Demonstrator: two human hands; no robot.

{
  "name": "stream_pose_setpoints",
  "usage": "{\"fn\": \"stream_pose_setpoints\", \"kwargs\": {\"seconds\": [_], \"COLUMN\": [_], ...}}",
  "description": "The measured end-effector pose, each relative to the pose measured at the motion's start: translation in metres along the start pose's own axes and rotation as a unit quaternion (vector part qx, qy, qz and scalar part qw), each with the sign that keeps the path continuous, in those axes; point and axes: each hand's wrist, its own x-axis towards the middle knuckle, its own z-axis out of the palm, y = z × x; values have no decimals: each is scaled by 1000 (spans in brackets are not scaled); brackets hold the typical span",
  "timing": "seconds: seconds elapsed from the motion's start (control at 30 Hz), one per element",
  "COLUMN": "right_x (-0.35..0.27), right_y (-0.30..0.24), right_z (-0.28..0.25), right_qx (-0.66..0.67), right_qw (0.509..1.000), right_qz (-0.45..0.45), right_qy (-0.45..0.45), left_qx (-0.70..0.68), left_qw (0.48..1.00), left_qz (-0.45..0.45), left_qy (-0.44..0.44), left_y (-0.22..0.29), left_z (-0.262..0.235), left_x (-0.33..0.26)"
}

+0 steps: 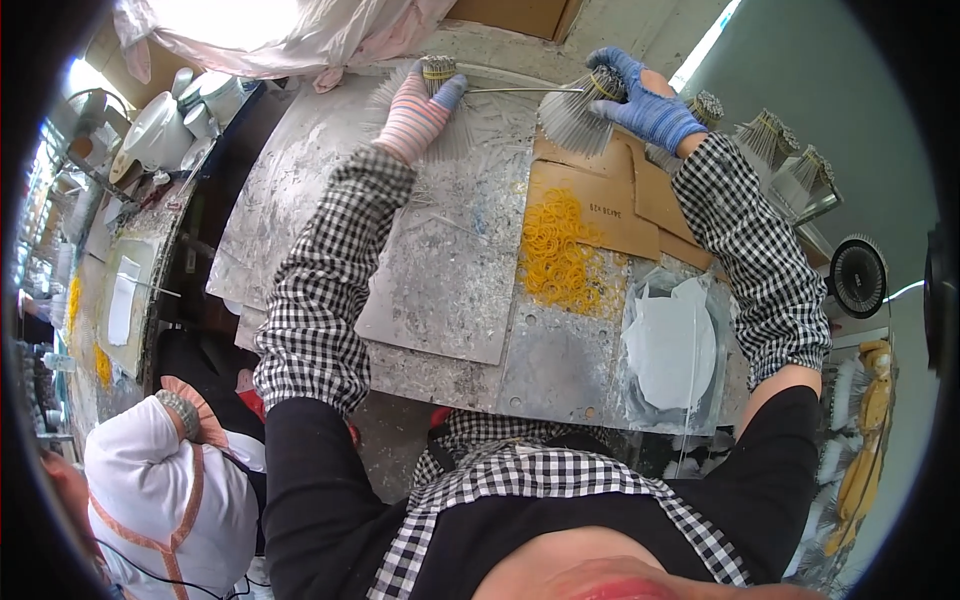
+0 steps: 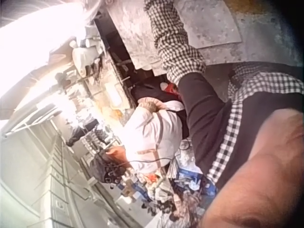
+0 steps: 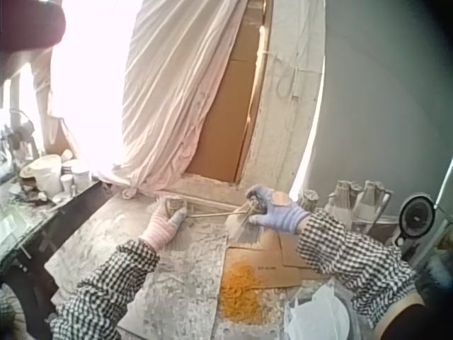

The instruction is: The person is bundling bristles and securing them with rubber bands as part of a brush manufacturing process.

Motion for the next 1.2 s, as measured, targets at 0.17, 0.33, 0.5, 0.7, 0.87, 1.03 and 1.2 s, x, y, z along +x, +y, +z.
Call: {"fn": "stream_pose_setpoints", "kwargs": {"seconds": [0.17,0.33,0.5,0.7,0.87,1.03,1.2], "right_x": [-7,-9,-9,-4,10,29,31], "right_y": [-2,1,6,12,26,33,28], "right_z": [6,16,22,32,34,30,20], "right_qx": [1,2,-9,-37,-54,-81,-128], "right_qw": [998,998,998,998,998,996,990], "right_qz": [-46,-49,-63,-54,-25,-24,8], "right_qy": [44,27,10,24,16,-14,-52], "left_qx": [301,370,353,380,418,375,396], "left_qw": [950,927,934,923,901,894,917], "left_qz": [28,3,8,53,104,243,29], "left_qy": [82,56,-51,6,55,19,-33], "left_y": [18,18,16,15,21,42,46], "left_z": [38,37,40,62,58,102,156], "left_x": [-40,-46,-43,-27,-32,-66,-30]}}
